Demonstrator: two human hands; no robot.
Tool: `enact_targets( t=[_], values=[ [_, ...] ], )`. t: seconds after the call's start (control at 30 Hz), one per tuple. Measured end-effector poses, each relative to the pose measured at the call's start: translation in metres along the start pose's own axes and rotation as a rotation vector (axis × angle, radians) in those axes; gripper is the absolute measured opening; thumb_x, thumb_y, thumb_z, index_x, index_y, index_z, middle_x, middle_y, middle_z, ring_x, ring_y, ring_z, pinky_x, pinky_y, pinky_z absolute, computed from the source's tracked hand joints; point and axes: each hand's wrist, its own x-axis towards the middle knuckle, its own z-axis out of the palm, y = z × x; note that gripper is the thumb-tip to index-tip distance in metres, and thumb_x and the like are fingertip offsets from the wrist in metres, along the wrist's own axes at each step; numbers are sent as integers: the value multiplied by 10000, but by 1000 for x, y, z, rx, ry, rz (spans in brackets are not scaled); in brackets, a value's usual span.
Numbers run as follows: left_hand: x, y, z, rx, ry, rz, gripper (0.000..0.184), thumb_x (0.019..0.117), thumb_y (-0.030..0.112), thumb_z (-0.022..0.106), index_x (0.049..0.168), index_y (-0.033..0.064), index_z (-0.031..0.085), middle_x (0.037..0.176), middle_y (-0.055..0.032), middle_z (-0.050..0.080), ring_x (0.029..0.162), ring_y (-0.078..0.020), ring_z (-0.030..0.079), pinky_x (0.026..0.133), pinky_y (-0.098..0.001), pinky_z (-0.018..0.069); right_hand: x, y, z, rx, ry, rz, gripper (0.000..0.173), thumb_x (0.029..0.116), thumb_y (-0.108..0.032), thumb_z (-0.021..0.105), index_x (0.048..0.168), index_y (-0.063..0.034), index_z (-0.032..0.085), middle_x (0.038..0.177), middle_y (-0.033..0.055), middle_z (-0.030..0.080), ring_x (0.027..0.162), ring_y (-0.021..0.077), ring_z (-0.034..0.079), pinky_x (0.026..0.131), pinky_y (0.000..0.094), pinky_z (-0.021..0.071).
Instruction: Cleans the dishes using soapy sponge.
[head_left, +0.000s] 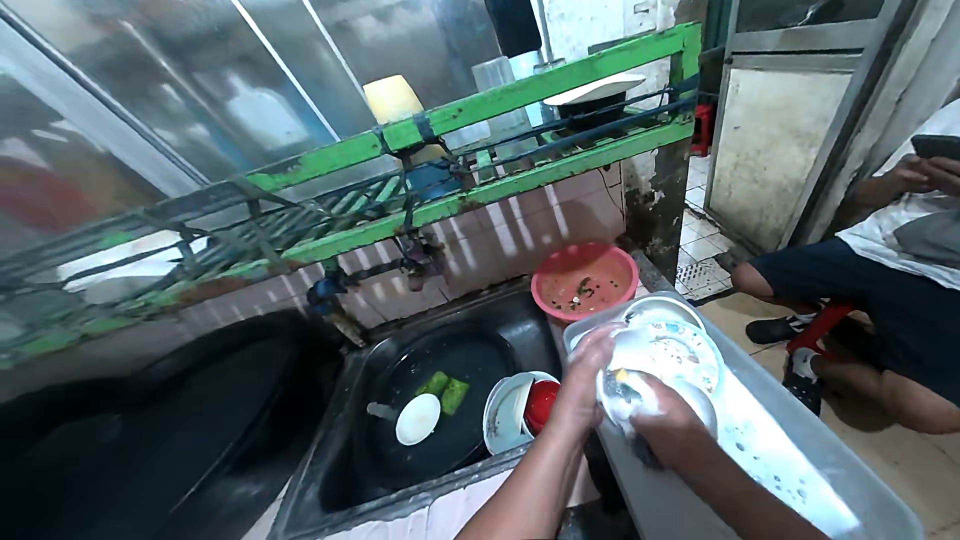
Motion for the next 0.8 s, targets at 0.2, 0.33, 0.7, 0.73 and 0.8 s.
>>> enact_targets(
  t=[0.2,0.33,0.7,0.73,0.8],
  values=[
    [3,15,-133,-145,643,122,455,1098,443,326,1313,109,548,1068,-106,671,922,-223,676,745,-451,592,-2,28,-95,-291,-406,80,353,928,-143,716,1252,-5,691,1235,209,686,1174,336,645,1054,540,480],
    [-9,-1,-237,-161,1054,-50,535,1098,443,308,1442,54,438,1280,-218,562,1084,-333,592,849,-566,526,-31,83,-123,-530,-610,9,193,912,-95,721,1068,11,759,1168,239,706,1138,416,652,1004,625,479],
    [-18,-41,16,1092,-709,64,958,915,417,731,1592,-56,244,1678,-243,188,1573,-340,162,1282,-453,169,-30,119,-98,-836,-660,139,475,878,-186,778,1314,-32,670,1400,276,574,1321,509,503,1057,680,422],
    [-20,-44,29,1298,-866,29,965,920,475,717,1609,-7,243,1699,-212,137,1582,-350,111,1279,-490,146,-31,117,-99,-798,-623,167,437,895,-187,759,1291,-18,680,1362,272,607,1294,490,542,1058,671,429],
    [-18,-57,40,1479,-971,18,788,989,457,623,1585,28,334,1696,-199,169,1572,-370,151,1259,-538,194,-30,111,-104,-671,-474,296,428,930,-238,723,1295,-21,671,1272,268,661,1218,460,611,1031,675,452]
  ],
)
